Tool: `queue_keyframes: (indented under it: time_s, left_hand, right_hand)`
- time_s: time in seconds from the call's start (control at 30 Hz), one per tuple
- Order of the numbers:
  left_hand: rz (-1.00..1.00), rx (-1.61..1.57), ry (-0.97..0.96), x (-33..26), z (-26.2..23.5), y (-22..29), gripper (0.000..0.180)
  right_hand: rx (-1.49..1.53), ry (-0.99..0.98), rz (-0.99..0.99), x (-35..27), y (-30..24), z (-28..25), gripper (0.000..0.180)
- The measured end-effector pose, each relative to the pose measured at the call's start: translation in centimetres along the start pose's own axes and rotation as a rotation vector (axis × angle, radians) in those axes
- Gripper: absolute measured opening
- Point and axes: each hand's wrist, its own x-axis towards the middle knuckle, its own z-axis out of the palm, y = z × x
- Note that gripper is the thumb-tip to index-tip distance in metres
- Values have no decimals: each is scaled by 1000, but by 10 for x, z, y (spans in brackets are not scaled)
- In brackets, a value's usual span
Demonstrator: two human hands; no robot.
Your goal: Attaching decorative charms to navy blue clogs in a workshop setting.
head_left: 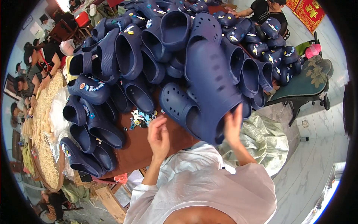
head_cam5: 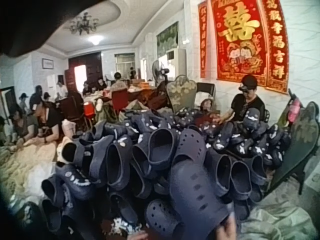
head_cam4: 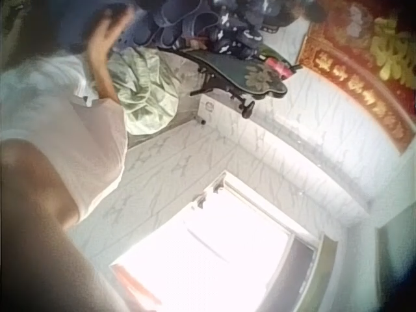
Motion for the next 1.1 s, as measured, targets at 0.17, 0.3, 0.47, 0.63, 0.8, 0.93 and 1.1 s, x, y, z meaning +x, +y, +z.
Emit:
queue_keyframes:
  time_s: [0.17, 0.3, 0.47, 0.63, 0.8, 0.93, 1.1]
  left_hand:
    - [-122, 14, -91, -18, 10, -11, 27]
    - [-167, 57, -127, -20, 8, -17, 28]
    - [-202, 77, -130, -27, 6, -25, 28]
    - [-258, 69, -146, -33, 2, -31, 27]
    - [-293, 90, -154, -32, -7, -35, 27]
    - [-299, 118, -139, -33, -10, -43, 28]
    - [-302, 118, -134, -30, -9, -44, 28]
  right_hand:
    - [125, 166, -27, 85, -57, -33, 56]
    - [146, 191, 29, 156, -51, -46, 56]
    - [22, 246, 147, 235, -25, -45, 60]
    - [-11, 180, 7, 263, -3, -29, 65]
    - [-79, 176, -13, 248, 3, -24, 53]
    - [-434, 347, -559, 202, -13, -6, 32]
    - [-526, -159, -849, 132, -69, 48, 21]
